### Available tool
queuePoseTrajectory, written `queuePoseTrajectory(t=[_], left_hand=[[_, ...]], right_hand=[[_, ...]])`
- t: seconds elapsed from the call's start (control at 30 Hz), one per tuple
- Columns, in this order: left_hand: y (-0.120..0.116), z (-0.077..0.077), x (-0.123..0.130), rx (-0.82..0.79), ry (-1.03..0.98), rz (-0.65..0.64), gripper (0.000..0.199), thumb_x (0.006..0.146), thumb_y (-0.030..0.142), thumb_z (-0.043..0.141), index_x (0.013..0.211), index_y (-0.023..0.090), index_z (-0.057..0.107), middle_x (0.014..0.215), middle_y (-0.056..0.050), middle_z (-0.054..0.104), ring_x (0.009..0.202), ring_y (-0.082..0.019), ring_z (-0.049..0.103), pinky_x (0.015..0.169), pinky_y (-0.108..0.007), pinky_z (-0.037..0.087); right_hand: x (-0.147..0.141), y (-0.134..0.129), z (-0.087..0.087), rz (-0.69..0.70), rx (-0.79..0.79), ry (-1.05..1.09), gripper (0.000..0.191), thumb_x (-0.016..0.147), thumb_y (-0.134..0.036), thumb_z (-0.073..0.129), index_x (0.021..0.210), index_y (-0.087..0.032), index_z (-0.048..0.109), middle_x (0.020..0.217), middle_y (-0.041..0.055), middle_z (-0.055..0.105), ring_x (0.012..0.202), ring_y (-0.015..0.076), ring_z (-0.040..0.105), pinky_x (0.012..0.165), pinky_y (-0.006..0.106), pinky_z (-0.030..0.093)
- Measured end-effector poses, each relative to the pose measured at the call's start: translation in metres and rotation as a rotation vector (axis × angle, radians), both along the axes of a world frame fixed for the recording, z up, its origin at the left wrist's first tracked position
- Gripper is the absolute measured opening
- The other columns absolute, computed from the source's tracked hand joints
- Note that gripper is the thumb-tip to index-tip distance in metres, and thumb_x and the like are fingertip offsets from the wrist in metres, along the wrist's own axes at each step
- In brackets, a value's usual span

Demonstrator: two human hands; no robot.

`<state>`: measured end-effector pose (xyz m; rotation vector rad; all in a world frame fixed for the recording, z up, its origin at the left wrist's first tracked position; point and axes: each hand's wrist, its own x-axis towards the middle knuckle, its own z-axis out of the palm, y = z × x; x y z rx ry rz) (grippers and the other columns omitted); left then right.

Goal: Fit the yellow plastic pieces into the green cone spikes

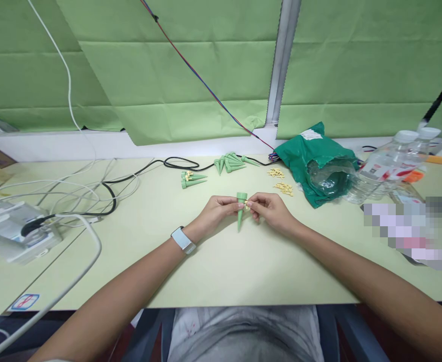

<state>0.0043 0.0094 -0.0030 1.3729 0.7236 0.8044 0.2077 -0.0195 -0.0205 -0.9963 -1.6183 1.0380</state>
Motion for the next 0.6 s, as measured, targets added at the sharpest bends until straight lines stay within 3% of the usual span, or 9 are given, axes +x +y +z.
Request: queuePoseTrajectory(t=[0.07,0.13,0.33,0.4,0.6], left_hand=[[-0.001,0.0,0.001,-0.151,-0.059,-0.014,0.025,0.075,0.038,0.083,0.084,0.014,0.08,0.087,-0.01,0.072,0.083,-0.02,0.063,0.081,-0.034,0.049],[-0.002,0.001,0.001,-0.204,-0.074,-0.018,0.024,0.075,0.037,0.083,0.085,0.015,0.08,0.088,-0.009,0.072,0.084,-0.019,0.062,0.081,-0.033,0.049],[-0.005,0.003,0.001,0.065,-0.034,0.031,0.023,0.077,0.037,0.081,0.08,0.014,0.08,0.087,-0.01,0.072,0.087,-0.022,0.063,0.082,-0.035,0.047],[-0.005,0.002,0.002,0.039,-0.049,0.023,0.023,0.078,0.036,0.081,0.081,0.014,0.08,0.087,-0.01,0.072,0.087,-0.022,0.062,0.082,-0.035,0.047],[-0.002,-0.005,0.004,-0.261,-0.099,0.019,0.025,0.072,0.034,0.086,0.086,0.014,0.08,0.084,-0.008,0.071,0.079,-0.016,0.061,0.08,-0.033,0.049]], right_hand=[[0.0,-0.003,0.005,-0.101,0.167,-0.123,0.027,0.091,-0.045,0.065,0.086,-0.019,0.071,0.074,0.003,0.066,0.065,0.0153,0.059,0.06,0.028,0.048],[0.001,-0.006,0.008,-0.153,0.251,-0.184,0.024,0.091,-0.043,0.065,0.087,-0.02,0.073,0.077,0.0042,0.068,0.068,0.0163,0.061,0.062,0.029,0.049],[0.003,0.001,0.011,0.031,-0.187,0.098,0.039,0.078,-0.055,0.075,0.079,-0.017,0.069,0.068,0.0031,0.064,0.054,0.0151,0.059,0.048,0.029,0.051],[0.004,0.001,0.012,0.037,-0.207,0.078,0.041,0.079,-0.056,0.075,0.078,-0.016,0.068,0.069,0.0038,0.065,0.054,0.0153,0.059,0.048,0.029,0.05],[0.008,-0.007,0.013,-0.146,0.389,-0.454,0.031,0.097,-0.043,0.053,0.091,-0.019,0.072,0.086,0.0101,0.069,0.08,0.0206,0.064,0.075,0.033,0.051]])
